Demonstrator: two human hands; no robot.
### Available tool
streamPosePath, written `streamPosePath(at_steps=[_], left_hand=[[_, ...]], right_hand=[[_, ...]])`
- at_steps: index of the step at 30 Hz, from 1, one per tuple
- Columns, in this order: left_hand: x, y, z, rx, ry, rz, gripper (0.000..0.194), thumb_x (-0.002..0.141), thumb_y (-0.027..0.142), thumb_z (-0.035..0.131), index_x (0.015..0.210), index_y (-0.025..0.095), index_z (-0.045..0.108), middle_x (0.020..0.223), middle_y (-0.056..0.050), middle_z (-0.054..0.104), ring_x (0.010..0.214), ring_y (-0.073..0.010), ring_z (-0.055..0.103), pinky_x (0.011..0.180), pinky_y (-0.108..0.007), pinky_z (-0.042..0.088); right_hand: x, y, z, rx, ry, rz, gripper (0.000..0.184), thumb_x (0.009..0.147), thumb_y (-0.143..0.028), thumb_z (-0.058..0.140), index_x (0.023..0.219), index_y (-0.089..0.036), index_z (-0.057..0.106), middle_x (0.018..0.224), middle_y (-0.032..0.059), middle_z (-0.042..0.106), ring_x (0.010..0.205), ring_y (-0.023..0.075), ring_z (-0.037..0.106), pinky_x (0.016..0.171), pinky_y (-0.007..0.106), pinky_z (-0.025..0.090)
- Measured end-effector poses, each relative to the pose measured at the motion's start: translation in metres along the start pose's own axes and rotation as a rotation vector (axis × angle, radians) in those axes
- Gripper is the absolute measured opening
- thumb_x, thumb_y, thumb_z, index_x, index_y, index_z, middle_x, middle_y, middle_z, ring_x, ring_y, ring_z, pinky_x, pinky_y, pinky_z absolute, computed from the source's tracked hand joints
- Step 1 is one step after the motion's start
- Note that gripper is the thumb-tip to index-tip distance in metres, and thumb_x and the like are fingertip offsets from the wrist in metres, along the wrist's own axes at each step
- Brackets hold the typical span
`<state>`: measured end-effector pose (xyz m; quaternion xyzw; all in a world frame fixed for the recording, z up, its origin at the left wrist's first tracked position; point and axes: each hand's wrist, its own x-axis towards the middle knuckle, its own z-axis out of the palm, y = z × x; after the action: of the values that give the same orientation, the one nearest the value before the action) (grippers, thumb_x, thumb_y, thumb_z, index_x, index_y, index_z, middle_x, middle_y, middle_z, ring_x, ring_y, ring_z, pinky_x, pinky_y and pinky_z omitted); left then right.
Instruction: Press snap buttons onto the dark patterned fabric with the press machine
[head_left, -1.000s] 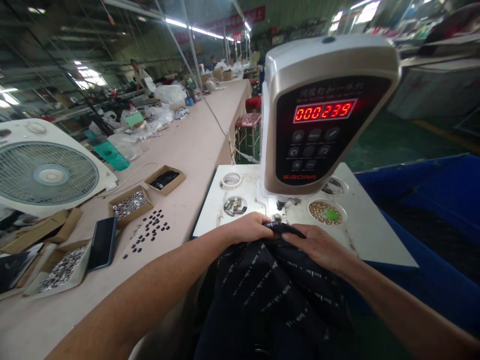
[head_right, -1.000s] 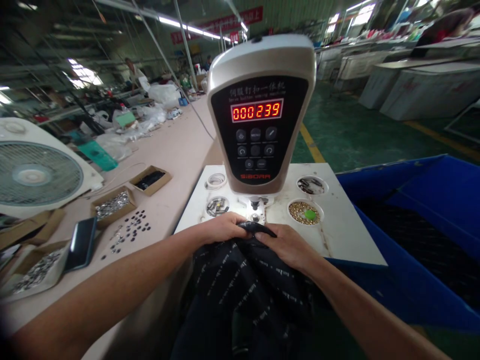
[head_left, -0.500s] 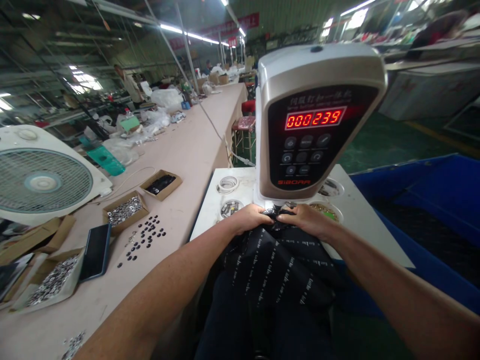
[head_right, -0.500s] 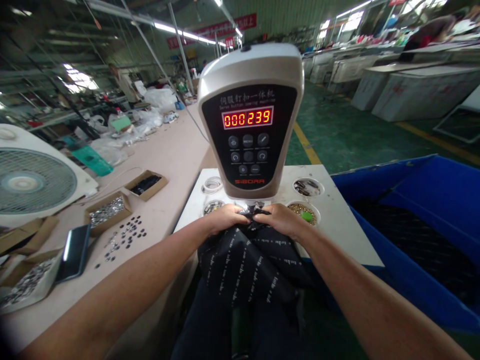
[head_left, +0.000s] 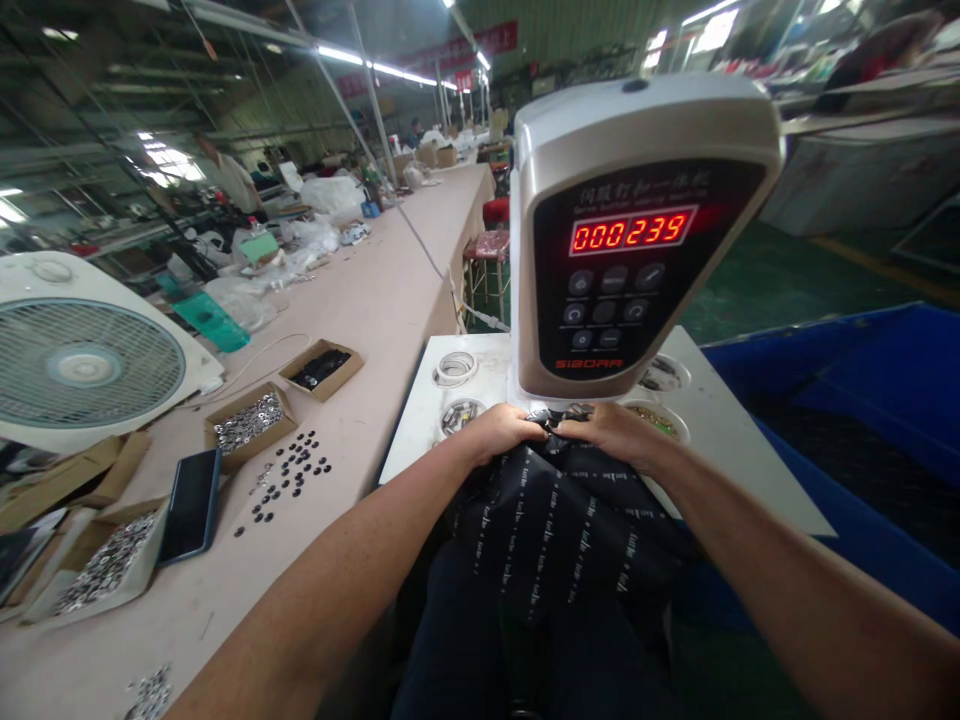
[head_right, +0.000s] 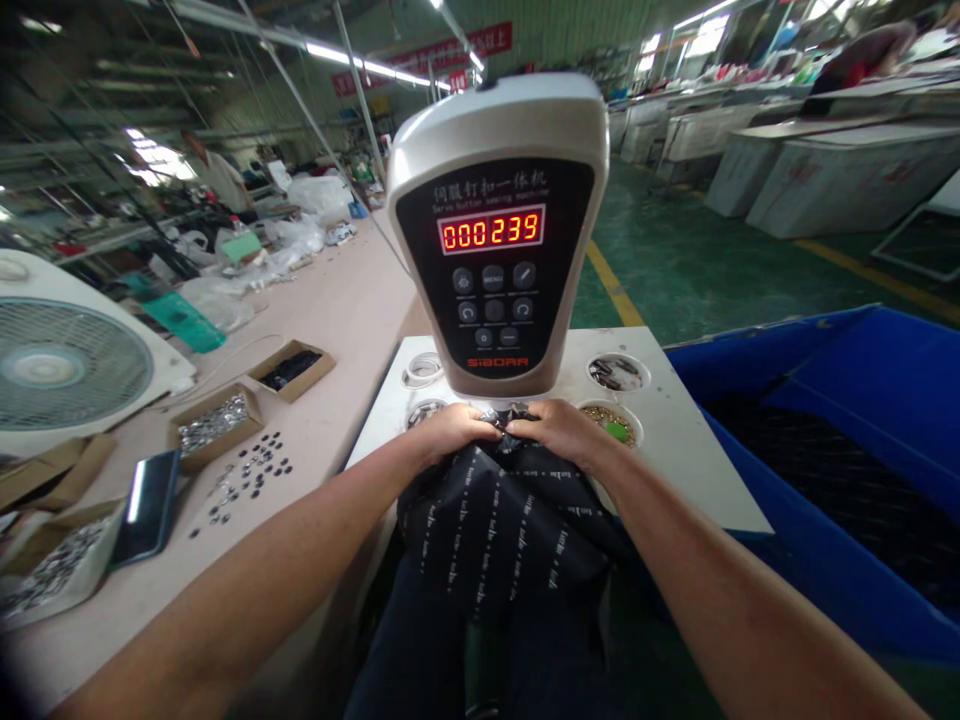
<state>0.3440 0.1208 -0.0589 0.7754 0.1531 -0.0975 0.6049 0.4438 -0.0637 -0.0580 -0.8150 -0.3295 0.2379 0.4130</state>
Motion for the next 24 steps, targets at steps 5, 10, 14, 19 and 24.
streamPosePath(at_steps=[5, 10, 14, 19, 24], left_hand=[[-0.0008, 0.0014, 0.0012, 0.002, 0.021, -0.035, 0.018, 0.068, 0.027, 0.074, 0.078, 0.013, 0.071, 0.072, -0.002, 0.068, 0.069, -0.0171, 0.060, 0.069, -0.028, 0.047], [-0.0015, 0.0020, 0.0024, 0.004, 0.026, -0.040, 0.020, 0.069, 0.028, 0.074, 0.083, 0.014, 0.072, 0.073, -0.001, 0.067, 0.071, -0.0168, 0.059, 0.070, -0.027, 0.047], [-0.0023, 0.0012, 0.0028, 0.019, 0.031, -0.043, 0.020, 0.067, 0.030, 0.076, 0.078, 0.014, 0.071, 0.069, 0.000, 0.065, 0.068, -0.0155, 0.057, 0.066, -0.026, 0.044], [-0.0056, 0.0021, 0.0037, 0.031, 0.034, -0.058, 0.019, 0.066, 0.030, 0.076, 0.072, 0.014, 0.067, 0.063, 0.001, 0.062, 0.062, -0.0150, 0.054, 0.061, -0.026, 0.041], [-0.0075, 0.0013, 0.0049, 0.012, 0.048, -0.067, 0.020, 0.067, 0.031, 0.074, 0.075, 0.014, 0.067, 0.062, 0.001, 0.061, 0.060, -0.0147, 0.054, 0.060, -0.026, 0.041]], right_hand=[[0.0007, 0.0001, 0.0021, 0.033, -0.008, -0.002, 0.029, 0.077, -0.045, 0.066, 0.087, -0.020, 0.077, 0.090, 0.0014, 0.077, 0.090, 0.0287, 0.067, 0.080, 0.035, 0.048], [-0.0009, 0.0001, 0.0024, 0.013, 0.016, -0.020, 0.030, 0.077, -0.046, 0.066, 0.087, -0.020, 0.076, 0.090, 0.0021, 0.077, 0.090, 0.0294, 0.067, 0.079, 0.035, 0.047], [-0.0051, -0.0006, 0.0029, -0.012, 0.014, -0.008, 0.034, 0.078, -0.051, 0.065, 0.088, -0.020, 0.076, 0.086, 0.0028, 0.076, 0.087, 0.0298, 0.068, 0.075, 0.035, 0.047], [-0.0056, 0.0002, 0.0042, -0.029, 0.034, 0.017, 0.034, 0.078, -0.053, 0.066, 0.084, -0.020, 0.075, 0.082, 0.0019, 0.075, 0.085, 0.0292, 0.068, 0.072, 0.034, 0.046], [-0.0011, 0.0046, 0.0054, -0.057, 0.049, -0.017, 0.035, 0.077, -0.054, 0.066, 0.081, -0.019, 0.072, 0.080, 0.0021, 0.073, 0.082, 0.0274, 0.066, 0.069, 0.033, 0.045]])
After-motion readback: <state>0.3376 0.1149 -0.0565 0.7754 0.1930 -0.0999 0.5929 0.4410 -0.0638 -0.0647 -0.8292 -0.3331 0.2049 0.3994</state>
